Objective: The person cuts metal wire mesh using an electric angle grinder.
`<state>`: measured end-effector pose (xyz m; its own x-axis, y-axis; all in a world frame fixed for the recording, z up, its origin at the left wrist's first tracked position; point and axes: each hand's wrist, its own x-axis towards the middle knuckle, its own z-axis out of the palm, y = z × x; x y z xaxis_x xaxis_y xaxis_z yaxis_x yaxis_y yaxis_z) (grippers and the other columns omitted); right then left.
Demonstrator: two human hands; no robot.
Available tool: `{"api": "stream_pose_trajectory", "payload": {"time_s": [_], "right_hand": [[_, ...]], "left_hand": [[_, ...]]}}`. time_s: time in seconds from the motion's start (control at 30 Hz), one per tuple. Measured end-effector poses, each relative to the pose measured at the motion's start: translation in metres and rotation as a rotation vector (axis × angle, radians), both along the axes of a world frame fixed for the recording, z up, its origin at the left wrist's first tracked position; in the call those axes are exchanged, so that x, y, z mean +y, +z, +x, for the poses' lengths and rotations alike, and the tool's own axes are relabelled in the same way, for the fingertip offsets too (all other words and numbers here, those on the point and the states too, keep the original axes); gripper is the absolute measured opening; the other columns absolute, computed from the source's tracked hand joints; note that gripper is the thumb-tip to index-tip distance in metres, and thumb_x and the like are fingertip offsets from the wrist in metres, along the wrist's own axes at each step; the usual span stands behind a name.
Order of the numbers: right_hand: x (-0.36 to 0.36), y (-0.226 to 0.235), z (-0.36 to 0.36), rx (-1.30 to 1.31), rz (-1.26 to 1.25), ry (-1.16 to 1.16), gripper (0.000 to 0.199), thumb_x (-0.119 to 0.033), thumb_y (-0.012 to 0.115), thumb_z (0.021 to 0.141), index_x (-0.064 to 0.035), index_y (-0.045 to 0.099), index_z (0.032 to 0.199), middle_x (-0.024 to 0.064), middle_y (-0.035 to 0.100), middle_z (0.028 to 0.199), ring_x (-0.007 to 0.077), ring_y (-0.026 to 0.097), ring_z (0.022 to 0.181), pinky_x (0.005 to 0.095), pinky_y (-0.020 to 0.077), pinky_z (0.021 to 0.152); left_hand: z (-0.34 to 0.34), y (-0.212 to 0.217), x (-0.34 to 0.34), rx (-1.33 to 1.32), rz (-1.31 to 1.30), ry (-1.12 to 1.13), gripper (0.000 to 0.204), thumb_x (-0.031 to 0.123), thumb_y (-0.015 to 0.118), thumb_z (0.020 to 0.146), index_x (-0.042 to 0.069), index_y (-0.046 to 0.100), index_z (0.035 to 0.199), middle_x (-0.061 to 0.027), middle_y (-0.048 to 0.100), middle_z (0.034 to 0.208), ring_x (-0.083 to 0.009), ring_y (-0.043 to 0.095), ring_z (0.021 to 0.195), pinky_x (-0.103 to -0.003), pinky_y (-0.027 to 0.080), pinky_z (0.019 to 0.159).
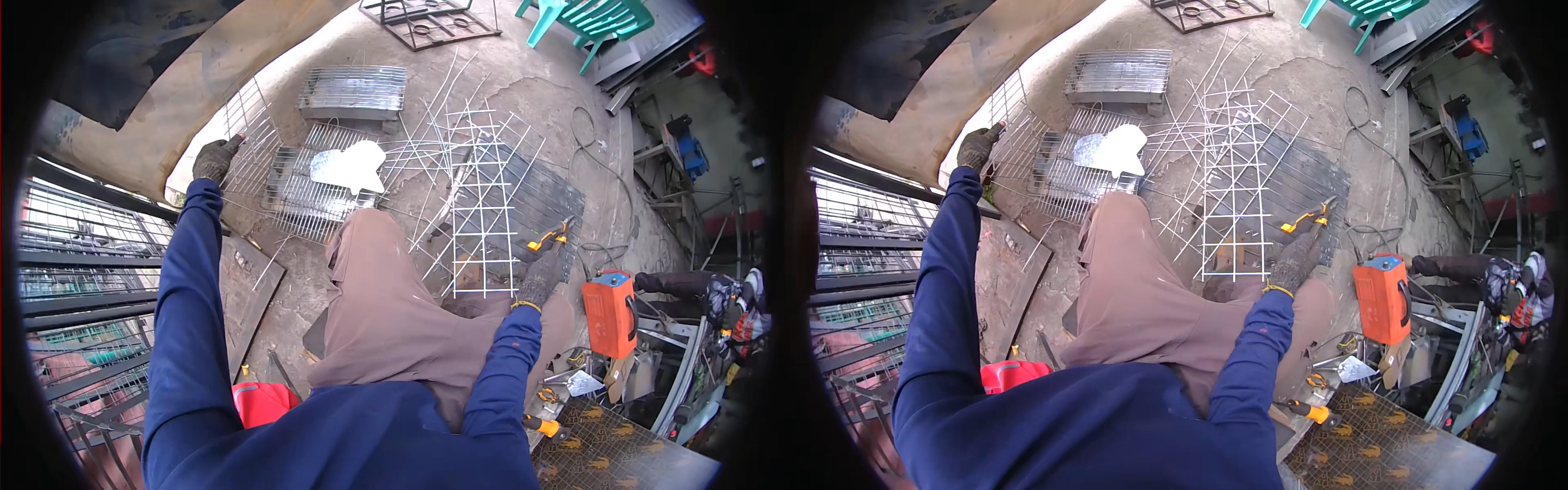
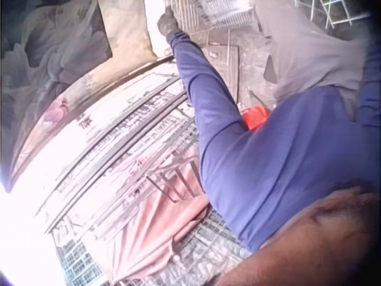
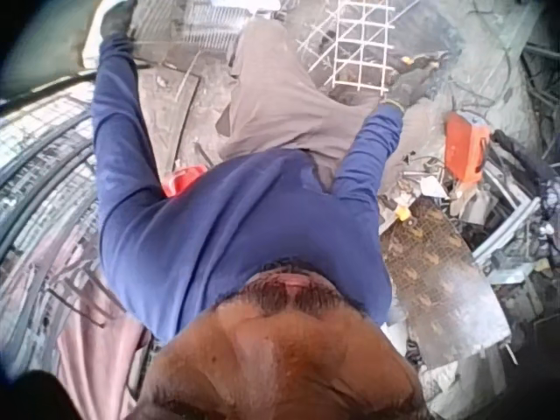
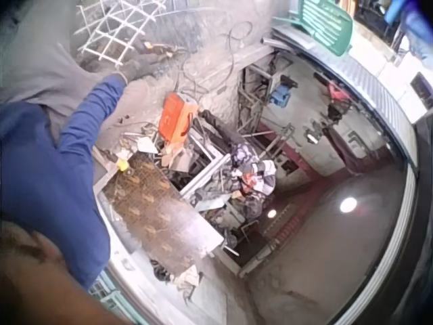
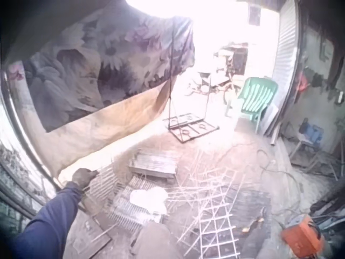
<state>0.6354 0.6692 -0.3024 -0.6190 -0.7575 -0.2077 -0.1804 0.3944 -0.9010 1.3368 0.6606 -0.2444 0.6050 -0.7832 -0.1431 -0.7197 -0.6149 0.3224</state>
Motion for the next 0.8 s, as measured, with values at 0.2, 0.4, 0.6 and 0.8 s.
{"api": "stream_pose_trajectory", "payload": {"time_s": [0.2,0.4,0.6,0.8], "right_hand": [[0.006,0.002,-0.003,0.28,-0.429,-0.113,0.043,-0.028,0.061,0.103,0.005,0.058,0.131,0.0116,0.066,0.102,0.0207,0.065,0.088,0.0347,0.0544,0.072],[0.01,0.016,0.02,-0.06,-0.293,0.031,0.037,-0.027,0.062,0.103,0.0019,0.06,0.126,0.0104,0.067,0.104,0.0206,0.065,0.086,0.0383,0.0536,0.07],[0.011,0.03,0.094,0.912,-0.284,0.946,0.035,-0.031,0.062,0.103,-0.0028,0.062,0.124,0.0185,0.069,0.104,0.0344,0.069,0.092,0.045,0.0538,0.078],[0.024,0.029,0.132,0.544,-0.016,1.101,0.041,-0.039,0.064,0.101,-0.0031,0.062,0.122,0.0213,0.07,0.104,0.0348,0.069,0.095,0.044,0.0523,0.084]], "left_hand": [[0.021,-0.012,-0.012,0.05,-0.008,-0.047,0.072,0.074,0.054,0.091,0.006,0.077,0.093,-0.022,0.072,0.09,-0.0358,0.068,0.089,-0.044,0.049,0.087],[0.031,-0.019,-0.01,-0.024,-0.051,-0.169,0.074,0.076,0.055,0.089,0.005,0.077,0.091,-0.0213,0.072,0.089,-0.0358,0.067,0.087,-0.043,0.049,0.087],[0.022,-0.007,-0.01,0.046,-0.027,-0.092,0.072,0.073,0.055,0.093,0.004,0.076,0.094,-0.0164,0.071,0.082,-0.0277,0.067,0.074,-0.039,0.05,0.077],[0.011,0.0,-0.006,0.036,-0.029,-0.063,0.072,0.073,0.055,0.092,0.003,0.075,0.091,-0.017,0.07,0.083,-0.033,0.066,0.079,-0.042,0.049,0.082]]}}
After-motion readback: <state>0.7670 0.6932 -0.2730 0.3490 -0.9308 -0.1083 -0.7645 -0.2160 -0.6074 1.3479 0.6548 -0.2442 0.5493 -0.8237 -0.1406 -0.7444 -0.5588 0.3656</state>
